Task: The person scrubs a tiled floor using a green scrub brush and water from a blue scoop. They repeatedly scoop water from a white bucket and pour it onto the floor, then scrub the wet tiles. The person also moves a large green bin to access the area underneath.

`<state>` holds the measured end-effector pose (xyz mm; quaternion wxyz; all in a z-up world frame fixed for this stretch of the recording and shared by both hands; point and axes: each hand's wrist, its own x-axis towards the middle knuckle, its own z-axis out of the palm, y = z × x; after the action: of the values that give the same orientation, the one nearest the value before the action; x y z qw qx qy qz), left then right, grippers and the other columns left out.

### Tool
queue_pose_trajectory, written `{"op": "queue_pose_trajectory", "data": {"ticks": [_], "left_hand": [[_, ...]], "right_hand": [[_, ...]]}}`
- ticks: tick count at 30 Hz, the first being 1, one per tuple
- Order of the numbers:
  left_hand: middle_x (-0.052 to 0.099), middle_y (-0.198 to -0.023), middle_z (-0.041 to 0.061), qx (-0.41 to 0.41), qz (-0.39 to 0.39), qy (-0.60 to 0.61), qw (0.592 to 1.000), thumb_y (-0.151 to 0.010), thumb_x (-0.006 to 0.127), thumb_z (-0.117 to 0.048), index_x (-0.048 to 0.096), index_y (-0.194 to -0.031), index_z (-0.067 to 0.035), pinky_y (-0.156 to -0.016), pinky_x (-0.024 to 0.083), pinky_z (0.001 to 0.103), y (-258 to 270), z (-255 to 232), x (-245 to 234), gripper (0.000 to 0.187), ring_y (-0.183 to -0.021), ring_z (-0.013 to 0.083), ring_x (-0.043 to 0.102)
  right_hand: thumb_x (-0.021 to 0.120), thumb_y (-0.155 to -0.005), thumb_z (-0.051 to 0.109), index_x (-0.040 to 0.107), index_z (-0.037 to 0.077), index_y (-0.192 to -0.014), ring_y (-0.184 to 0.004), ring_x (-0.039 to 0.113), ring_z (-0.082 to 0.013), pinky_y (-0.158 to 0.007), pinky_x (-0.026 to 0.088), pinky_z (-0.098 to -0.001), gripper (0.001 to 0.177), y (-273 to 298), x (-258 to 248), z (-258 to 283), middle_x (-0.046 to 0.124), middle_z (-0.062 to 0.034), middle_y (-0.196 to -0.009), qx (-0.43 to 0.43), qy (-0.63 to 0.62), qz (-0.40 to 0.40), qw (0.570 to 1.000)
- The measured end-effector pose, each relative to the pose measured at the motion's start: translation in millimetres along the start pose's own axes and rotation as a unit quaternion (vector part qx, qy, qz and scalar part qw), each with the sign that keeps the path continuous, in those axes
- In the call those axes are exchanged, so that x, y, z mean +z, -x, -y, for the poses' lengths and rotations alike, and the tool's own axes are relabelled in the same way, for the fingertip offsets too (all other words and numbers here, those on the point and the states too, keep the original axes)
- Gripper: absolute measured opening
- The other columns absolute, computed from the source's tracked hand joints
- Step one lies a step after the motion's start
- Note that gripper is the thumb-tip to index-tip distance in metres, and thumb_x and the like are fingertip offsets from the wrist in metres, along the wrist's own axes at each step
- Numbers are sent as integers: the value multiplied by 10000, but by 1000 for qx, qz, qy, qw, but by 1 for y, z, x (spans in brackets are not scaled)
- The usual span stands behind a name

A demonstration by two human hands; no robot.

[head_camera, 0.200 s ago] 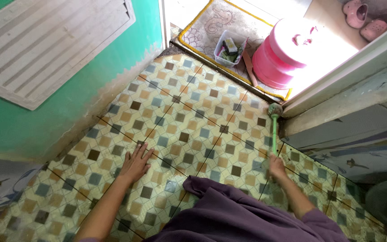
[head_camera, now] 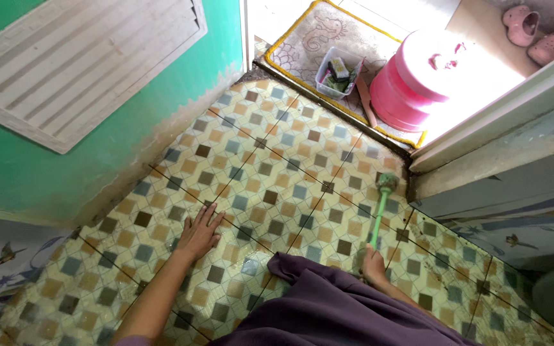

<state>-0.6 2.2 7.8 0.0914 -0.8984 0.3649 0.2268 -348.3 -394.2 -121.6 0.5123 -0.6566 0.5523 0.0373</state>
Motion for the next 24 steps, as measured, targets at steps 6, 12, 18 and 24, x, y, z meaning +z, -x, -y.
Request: {"op": "queue_pose_trajectory", "data": {"ticks": [6, 12, 18, 24], "left_hand": [[-28, -1730, -41, -3, -3, -9, 1000, -992, 579, -425, 107, -1616, -359, -1242, 149, 612, -1, 4, 8, 785, -1586, 239, 31], [-45, -1731, -4, -48, -5, 0, 999, -1011, 543, -517, 49, -1638, -314, -1239, 149, 622, 16, 30, 29, 823, -1598, 291, -3], [-215, -1706, 0, -153, 54, 28, 986, -1032, 467, -591, -145, -1622, -291, -1240, 93, 636, 65, 78, 52, 901, -1582, 322, -124], [-267, -1720, 1, -255, 105, 72, 959, -997, 503, -584, -178, -1651, -304, -1226, 114, 665, 129, 123, 75, 985, -1581, 330, -135]], "right_hand": [[329, -1094, 537, 595, -82, -1052, -405, 495, -253, -370, 457, -445, 676, -51, -8, 65, 558, -119, -615, -31, 4, 55, 998], [309, -1105, 488, 633, -20, -953, -543, 639, -285, -542, 514, -450, 622, -55, 74, 142, 645, -170, -670, -208, 183, 141, 951], [507, -1033, 435, 508, 68, -1286, -856, 693, -427, -781, 555, -531, 445, 70, 146, 116, 711, -286, -895, -447, 376, 293, 757], [762, -798, 179, 370, 197, -1536, -845, 755, -336, -722, 658, -492, 836, 27, 135, 207, 771, -165, -1012, -254, 470, 303, 789]]}}
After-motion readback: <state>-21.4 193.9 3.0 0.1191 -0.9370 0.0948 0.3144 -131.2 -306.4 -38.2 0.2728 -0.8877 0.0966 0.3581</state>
